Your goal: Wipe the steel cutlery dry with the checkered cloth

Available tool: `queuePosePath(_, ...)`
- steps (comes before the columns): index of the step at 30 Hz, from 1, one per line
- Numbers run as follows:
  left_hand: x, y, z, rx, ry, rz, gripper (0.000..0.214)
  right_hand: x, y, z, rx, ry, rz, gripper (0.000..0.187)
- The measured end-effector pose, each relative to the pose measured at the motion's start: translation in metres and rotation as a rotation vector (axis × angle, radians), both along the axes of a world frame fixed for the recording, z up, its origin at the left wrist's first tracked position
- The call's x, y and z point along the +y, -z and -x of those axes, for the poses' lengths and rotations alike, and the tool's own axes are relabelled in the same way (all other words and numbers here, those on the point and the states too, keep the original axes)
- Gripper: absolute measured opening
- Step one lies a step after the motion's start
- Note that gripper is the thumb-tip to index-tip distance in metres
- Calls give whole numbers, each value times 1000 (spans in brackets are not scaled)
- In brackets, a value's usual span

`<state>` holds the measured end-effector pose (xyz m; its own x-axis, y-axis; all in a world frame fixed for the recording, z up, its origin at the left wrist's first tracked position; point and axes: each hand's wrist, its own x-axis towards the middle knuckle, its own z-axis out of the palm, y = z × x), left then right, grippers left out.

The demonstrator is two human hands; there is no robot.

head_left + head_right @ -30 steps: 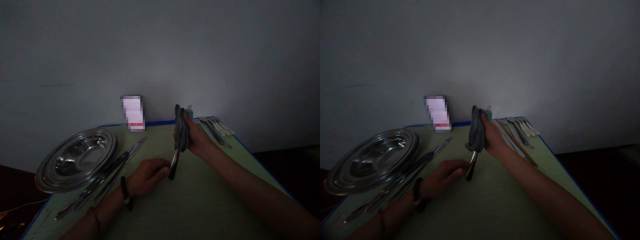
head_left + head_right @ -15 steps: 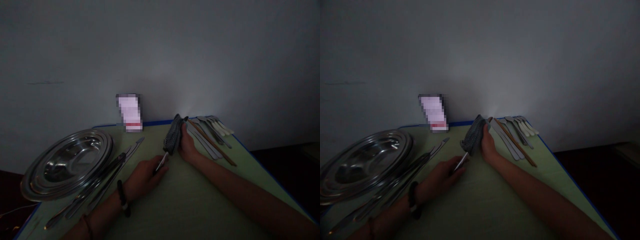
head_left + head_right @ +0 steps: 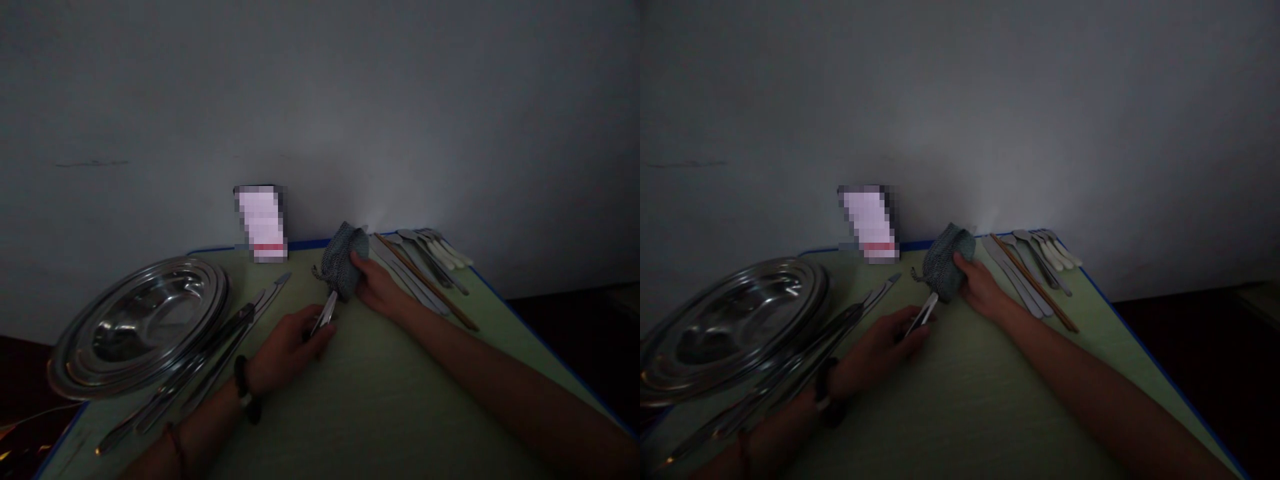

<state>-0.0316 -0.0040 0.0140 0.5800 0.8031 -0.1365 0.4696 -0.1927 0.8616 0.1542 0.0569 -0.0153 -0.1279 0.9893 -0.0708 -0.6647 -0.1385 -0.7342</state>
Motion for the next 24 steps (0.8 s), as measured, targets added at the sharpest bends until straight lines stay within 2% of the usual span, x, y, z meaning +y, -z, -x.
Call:
queuePosePath(7, 0, -3, 0, 28, 17, -36, 28, 4, -6, -5, 169, -21, 63, 25)
queuePosePath(12, 0, -4, 0, -25, -16, 24, 33, 5, -2, -8, 95, -127, 86, 13)
queuePosePath(17, 1, -4, -1, -80, -115, 60, 35, 10, 5, -7, 96, -74, 63, 10)
queuePosePath(21, 1, -3, 0, -65, -96, 61, 35, 7, 4, -6, 72, -152, 28, 14)
queuePosePath(24, 2, -2, 1, -59, -75, 47, 36, 1, -1, -4, 24, -157, -49, 11)
